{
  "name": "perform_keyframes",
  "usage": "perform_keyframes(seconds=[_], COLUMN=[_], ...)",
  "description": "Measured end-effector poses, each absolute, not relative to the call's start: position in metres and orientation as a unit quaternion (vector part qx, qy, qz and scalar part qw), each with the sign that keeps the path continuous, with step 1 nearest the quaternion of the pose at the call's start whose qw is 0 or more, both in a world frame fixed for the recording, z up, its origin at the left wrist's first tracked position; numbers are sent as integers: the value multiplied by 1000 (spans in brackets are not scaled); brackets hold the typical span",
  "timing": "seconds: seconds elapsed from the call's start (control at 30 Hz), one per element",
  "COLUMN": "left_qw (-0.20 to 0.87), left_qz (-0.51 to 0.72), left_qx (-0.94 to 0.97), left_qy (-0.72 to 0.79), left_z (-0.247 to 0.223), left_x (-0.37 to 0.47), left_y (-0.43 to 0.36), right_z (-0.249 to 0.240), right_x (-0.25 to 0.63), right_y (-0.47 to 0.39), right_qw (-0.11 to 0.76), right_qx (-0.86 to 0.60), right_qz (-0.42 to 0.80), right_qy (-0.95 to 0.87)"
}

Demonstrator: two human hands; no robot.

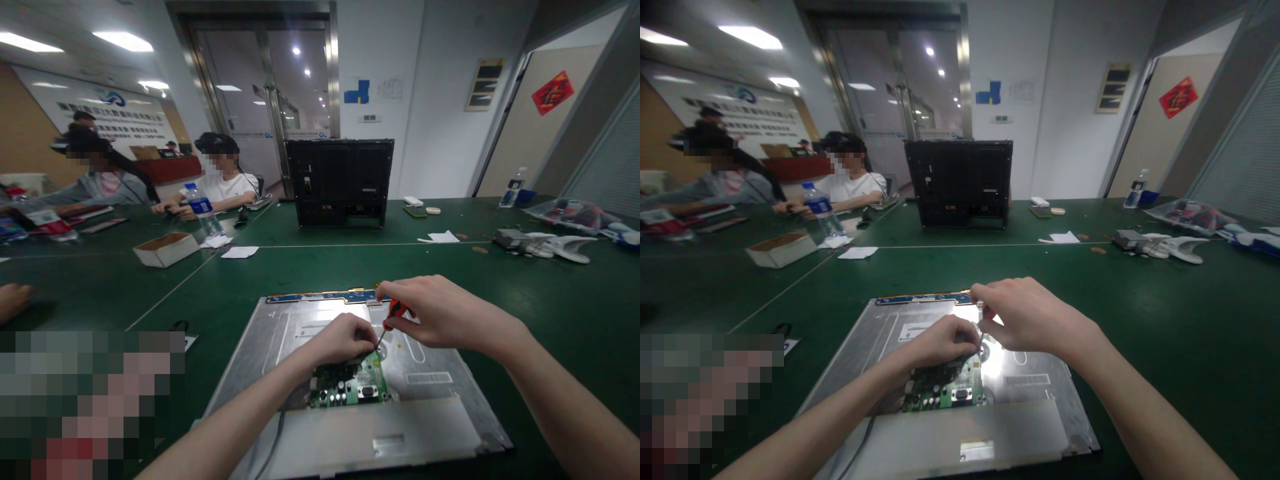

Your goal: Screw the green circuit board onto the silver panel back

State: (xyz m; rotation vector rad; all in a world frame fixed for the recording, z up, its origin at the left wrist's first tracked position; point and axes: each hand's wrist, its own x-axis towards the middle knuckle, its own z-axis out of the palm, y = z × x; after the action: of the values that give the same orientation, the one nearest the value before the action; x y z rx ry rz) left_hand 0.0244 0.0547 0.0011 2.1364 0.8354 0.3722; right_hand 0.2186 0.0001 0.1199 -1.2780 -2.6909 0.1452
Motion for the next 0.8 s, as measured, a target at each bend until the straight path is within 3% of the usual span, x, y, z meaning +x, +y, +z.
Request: perform_keyframes(seconds=[0.2,0.47,0.8], left_qw=[394,396,400], left_qz=[147,149,153], left_qx=[845,842,843], left_qy=[331,336,325], left_z=[0,2,-1], left_x=[24,25,25], left_y=[56,53,56], right_z=[120,116,116], right_x=[218,213,216], right_y=[-3,3,-2], right_qw=[90,77,95], right_qx=[-406,-455,-407], right_qz=[66,-2,48], right_qy=[-907,-887,-907])
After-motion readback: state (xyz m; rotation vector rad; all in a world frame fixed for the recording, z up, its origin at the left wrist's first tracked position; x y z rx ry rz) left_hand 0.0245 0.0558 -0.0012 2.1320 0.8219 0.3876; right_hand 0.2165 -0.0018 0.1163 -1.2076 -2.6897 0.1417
